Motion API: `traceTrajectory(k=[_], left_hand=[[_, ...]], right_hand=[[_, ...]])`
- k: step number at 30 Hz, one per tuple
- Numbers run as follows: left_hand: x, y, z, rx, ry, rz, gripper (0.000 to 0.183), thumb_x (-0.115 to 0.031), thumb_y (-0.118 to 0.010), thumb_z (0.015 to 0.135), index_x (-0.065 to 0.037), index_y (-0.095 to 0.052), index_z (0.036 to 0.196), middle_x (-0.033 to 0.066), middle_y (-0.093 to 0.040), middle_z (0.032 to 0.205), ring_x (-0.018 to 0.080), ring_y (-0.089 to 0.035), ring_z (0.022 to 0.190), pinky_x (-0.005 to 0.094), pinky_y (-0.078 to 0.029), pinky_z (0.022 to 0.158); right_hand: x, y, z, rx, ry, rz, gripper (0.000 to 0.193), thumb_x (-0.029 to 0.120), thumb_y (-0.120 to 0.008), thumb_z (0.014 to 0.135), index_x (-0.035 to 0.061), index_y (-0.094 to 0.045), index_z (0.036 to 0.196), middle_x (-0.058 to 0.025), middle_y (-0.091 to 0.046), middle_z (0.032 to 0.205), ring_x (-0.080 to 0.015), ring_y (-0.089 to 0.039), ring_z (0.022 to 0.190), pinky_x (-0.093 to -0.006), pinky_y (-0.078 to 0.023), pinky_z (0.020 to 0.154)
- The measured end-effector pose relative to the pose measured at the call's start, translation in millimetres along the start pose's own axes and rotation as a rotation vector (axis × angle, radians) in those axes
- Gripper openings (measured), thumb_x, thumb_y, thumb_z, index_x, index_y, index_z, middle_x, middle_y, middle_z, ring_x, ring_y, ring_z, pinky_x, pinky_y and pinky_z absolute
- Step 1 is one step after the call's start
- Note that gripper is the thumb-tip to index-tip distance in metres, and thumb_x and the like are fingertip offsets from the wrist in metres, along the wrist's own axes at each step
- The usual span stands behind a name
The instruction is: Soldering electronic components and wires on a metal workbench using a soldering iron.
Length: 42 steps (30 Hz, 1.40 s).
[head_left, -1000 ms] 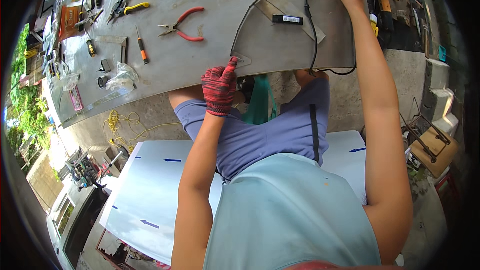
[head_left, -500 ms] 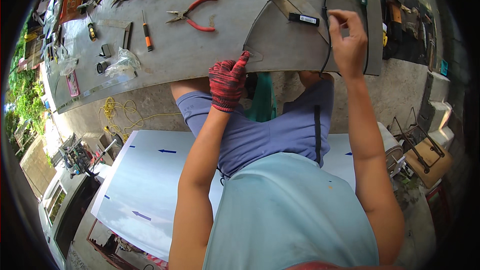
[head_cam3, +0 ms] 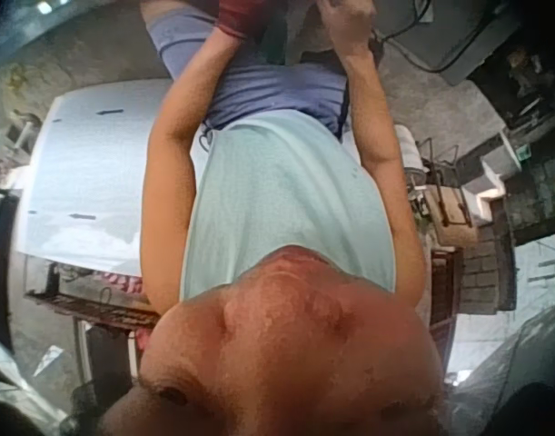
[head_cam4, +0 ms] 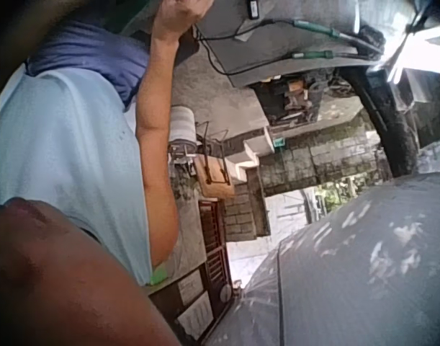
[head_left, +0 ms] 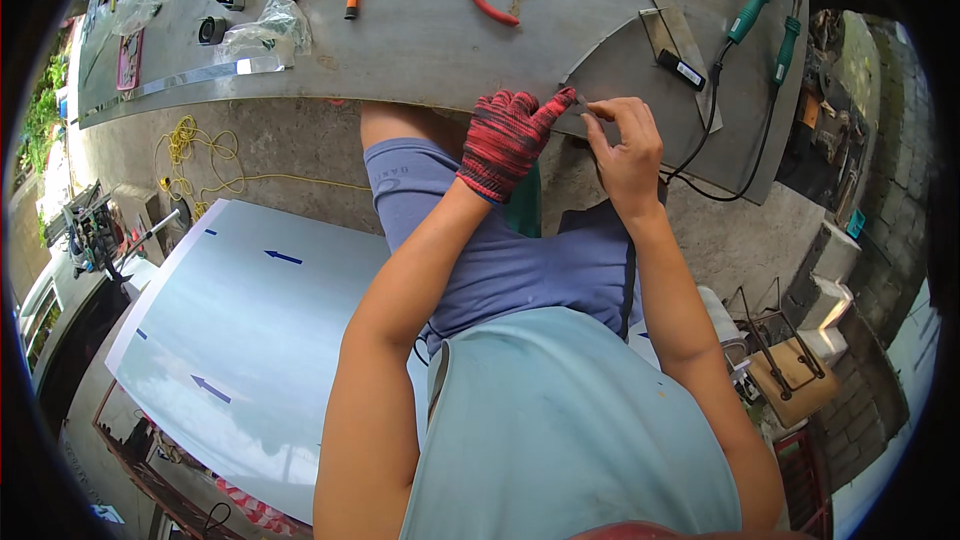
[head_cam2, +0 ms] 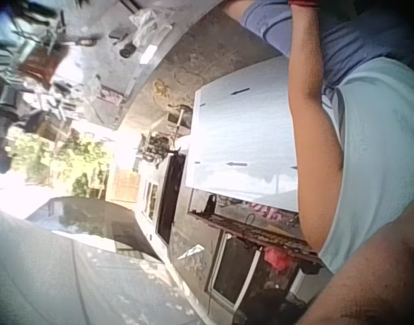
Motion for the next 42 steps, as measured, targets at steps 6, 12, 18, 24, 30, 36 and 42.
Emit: traceTrajectory(k=[6, 12, 18, 24, 30, 36, 42], left_hand=[[0.2, -1.5, 1.6, 0.052, 0.023, -0.011, 0.059, -0.018, -0.068, 0.085, -0.028, -0.063, 0.143, 0.0054, -0.058, 0.084, 0.0273, -0.062, 0.077, 0.0436, -0.050, 0.068], [-0.1, 0.9, 2.7, 0.084, 0.033, -0.049, 0.057, -0.020, -0.068, 0.088, -0.026, -0.062, 0.144, 0.0060, -0.059, 0.082, 0.0279, -0.064, 0.078, 0.0439, -0.051, 0.068], [-0.4, -2.4, 2.8, 0.125, 0.061, -0.104, 0.059, -0.019, -0.069, 0.088, -0.025, -0.061, 0.145, 0.0070, -0.061, 0.083, 0.0286, -0.065, 0.080, 0.0447, -0.051, 0.068], [31.7, 31.9, 20.7, -0.079, 0.150, -0.315, 0.060, -0.010, -0.073, 0.086, -0.022, -0.063, 0.144, 0.0102, -0.065, 0.090, 0.0325, -0.064, 0.082, 0.0463, -0.053, 0.073], [55.0, 41.4, 72.7, -0.063, 0.006, -0.278, 0.063, -0.005, -0.076, 0.086, -0.026, -0.064, 0.144, 0.0137, -0.069, 0.107, 0.0338, -0.067, 0.095, 0.0440, -0.057, 0.085], [49.7, 7.2, 91.2, 0.064, -0.117, -0.287, 0.047, -0.011, -0.077, 0.087, -0.024, -0.070, 0.132, 0.0121, -0.071, 0.110, 0.0329, -0.068, 0.099, 0.0422, -0.057, 0.088], [40.4, -9.1, 105.1, 0.273, -0.080, -0.468, 0.017, -0.020, -0.073, 0.088, -0.022, -0.078, 0.105, 0.0150, -0.070, 0.104, 0.0348, -0.069, 0.100, 0.0463, -0.055, 0.082]], right_hand=[[1.4, -9.0, 4.0, 0.033, -0.003, -0.051, 0.017, -0.002, -0.079, 0.081, 0.0040, -0.071, 0.095, -0.0083, -0.069, 0.093, -0.0292, -0.065, 0.087, -0.0392, -0.052, 0.076], [3.6, -11.6, 8.9, 0.027, -0.013, -0.059, 0.017, -0.002, -0.079, 0.081, 0.0040, -0.071, 0.095, -0.0090, -0.069, 0.093, -0.0292, -0.065, 0.087, -0.0398, -0.052, 0.077], [1.9, -16.5, 12.2, 0.015, -0.033, -0.069, 0.017, -0.002, -0.079, 0.081, 0.0039, -0.071, 0.094, -0.0091, -0.070, 0.093, -0.0292, -0.066, 0.087, -0.0395, -0.053, 0.078], [-1.2, -11.6, 15.6, 0.017, -0.035, -0.113, 0.016, -0.002, -0.079, 0.081, 0.0048, -0.072, 0.093, -0.0079, -0.071, 0.093, -0.0292, -0.066, 0.087, -0.0387, -0.053, 0.078], [0.6, -8.8, 27.9, 0.092, 0.056, -0.165, 0.016, 0.001, -0.080, 0.081, 0.0057, -0.073, 0.094, -0.0078, -0.071, 0.093, -0.0290, -0.066, 0.088, -0.0383, -0.053, 0.078], [1.4, -7.5, 29.5, 0.110, 0.084, -0.203, 0.013, 0.002, -0.080, 0.083, 0.0058, -0.074, 0.094, -0.0070, -0.071, 0.093, -0.0286, -0.066, 0.089, -0.0385, -0.054, 0.078], [-0.3, -7.4, 27.7, 0.094, 0.094, -0.229, 0.014, 0.001, -0.079, 0.083, 0.0061, -0.074, 0.095, -0.0069, -0.071, 0.092, -0.0287, -0.066, 0.090, -0.0389, -0.054, 0.079]])
Point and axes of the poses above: each hand's wrist, its own z-axis towards the middle knuckle, its own y-axis out of the back of the hand, x = y × z, the point moved 10 cm from there along z, towards the middle knuckle
